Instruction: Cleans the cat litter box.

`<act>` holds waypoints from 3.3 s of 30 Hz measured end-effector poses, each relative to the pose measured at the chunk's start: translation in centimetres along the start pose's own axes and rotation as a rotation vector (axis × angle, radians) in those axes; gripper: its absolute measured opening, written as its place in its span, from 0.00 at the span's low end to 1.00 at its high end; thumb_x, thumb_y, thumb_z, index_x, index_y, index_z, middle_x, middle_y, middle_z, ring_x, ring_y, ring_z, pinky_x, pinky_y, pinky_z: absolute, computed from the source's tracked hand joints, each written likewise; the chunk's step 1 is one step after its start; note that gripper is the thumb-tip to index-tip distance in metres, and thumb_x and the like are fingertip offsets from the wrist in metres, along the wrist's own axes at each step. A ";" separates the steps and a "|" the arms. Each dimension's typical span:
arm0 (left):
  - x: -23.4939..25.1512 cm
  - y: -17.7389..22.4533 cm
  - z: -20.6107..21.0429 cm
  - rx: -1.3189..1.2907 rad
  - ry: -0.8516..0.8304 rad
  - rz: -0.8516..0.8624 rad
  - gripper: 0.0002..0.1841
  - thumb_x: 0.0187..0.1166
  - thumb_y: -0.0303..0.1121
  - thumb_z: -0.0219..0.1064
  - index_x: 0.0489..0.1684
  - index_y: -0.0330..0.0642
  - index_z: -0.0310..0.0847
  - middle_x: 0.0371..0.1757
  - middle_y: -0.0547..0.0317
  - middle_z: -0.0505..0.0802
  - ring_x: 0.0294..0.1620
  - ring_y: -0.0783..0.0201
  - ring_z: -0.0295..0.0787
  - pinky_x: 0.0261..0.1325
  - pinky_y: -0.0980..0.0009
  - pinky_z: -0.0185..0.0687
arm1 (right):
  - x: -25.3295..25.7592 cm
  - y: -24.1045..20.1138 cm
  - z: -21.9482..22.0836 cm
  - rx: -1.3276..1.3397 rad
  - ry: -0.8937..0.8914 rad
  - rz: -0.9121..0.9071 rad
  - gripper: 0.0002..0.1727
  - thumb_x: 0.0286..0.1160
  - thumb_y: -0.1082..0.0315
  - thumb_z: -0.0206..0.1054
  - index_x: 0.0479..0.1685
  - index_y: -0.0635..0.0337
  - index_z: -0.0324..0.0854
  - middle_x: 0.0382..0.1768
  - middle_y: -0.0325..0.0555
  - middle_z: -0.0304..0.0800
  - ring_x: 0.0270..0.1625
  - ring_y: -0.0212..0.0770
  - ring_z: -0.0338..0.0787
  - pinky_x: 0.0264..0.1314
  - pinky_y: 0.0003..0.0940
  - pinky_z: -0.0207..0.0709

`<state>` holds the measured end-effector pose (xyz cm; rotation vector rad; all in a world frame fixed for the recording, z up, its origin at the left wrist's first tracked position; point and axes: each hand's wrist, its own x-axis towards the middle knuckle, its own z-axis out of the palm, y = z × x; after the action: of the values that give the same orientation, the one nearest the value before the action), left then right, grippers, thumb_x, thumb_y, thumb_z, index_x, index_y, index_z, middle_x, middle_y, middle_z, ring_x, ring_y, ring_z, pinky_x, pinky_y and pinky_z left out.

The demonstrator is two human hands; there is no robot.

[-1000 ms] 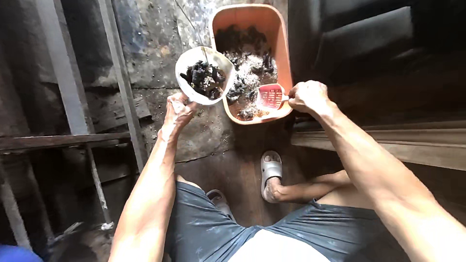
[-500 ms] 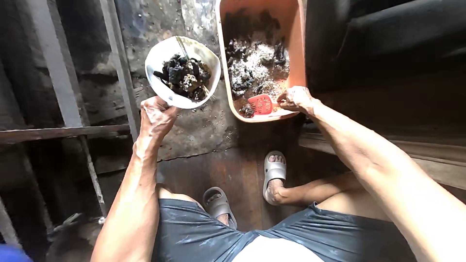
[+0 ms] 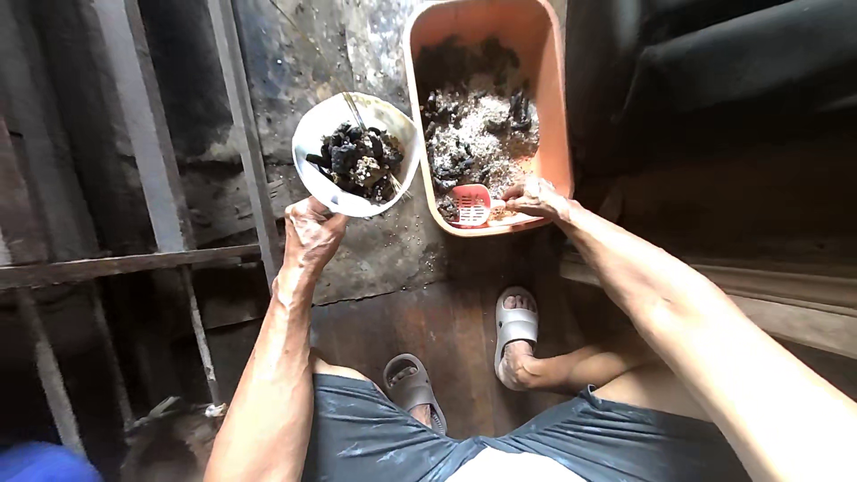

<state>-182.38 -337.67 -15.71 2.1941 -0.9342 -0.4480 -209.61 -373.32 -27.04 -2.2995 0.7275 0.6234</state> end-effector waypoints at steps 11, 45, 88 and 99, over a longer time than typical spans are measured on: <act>0.4 0.4 0.4 0.000 -0.007 0.000 0.10 0.78 0.35 0.71 0.35 0.37 0.89 0.30 0.55 0.90 0.31 0.72 0.84 0.43 0.65 0.78 | 0.6 -0.9 -1.1 -0.273 0.050 -0.167 0.16 0.77 0.56 0.65 0.54 0.45 0.94 0.52 0.53 0.96 0.57 0.61 0.92 0.62 0.69 0.76; 0.9 -0.7 0.2 -0.037 -0.006 0.010 0.10 0.77 0.35 0.72 0.36 0.34 0.89 0.32 0.50 0.92 0.35 0.65 0.88 0.46 0.58 0.82 | 0.4 0.7 0.7 0.165 0.164 -0.034 0.16 0.70 0.63 0.73 0.57 0.50 0.94 0.53 0.51 0.95 0.60 0.55 0.90 0.69 0.67 0.75; 1.7 -1.3 0.9 -0.125 -0.077 0.079 0.10 0.78 0.35 0.72 0.35 0.35 0.90 0.32 0.47 0.92 0.36 0.55 0.90 0.47 0.47 0.80 | -12.4 -5.3 1.4 0.360 0.621 0.265 0.15 0.77 0.66 0.72 0.61 0.52 0.92 0.50 0.56 0.95 0.52 0.58 0.93 0.57 0.66 0.80; 1.3 -1.8 1.3 -0.138 -0.132 0.051 0.08 0.77 0.33 0.73 0.33 0.37 0.90 0.30 0.50 0.92 0.34 0.57 0.90 0.45 0.49 0.82 | -12.3 -4.7 2.0 0.331 0.582 0.346 0.15 0.76 0.61 0.74 0.59 0.52 0.92 0.50 0.56 0.95 0.53 0.60 0.92 0.58 0.70 0.78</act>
<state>-181.32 -338.34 -17.99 2.0314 -0.9969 -0.6207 -216.13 -364.88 -19.15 -2.0569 1.4038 -0.0496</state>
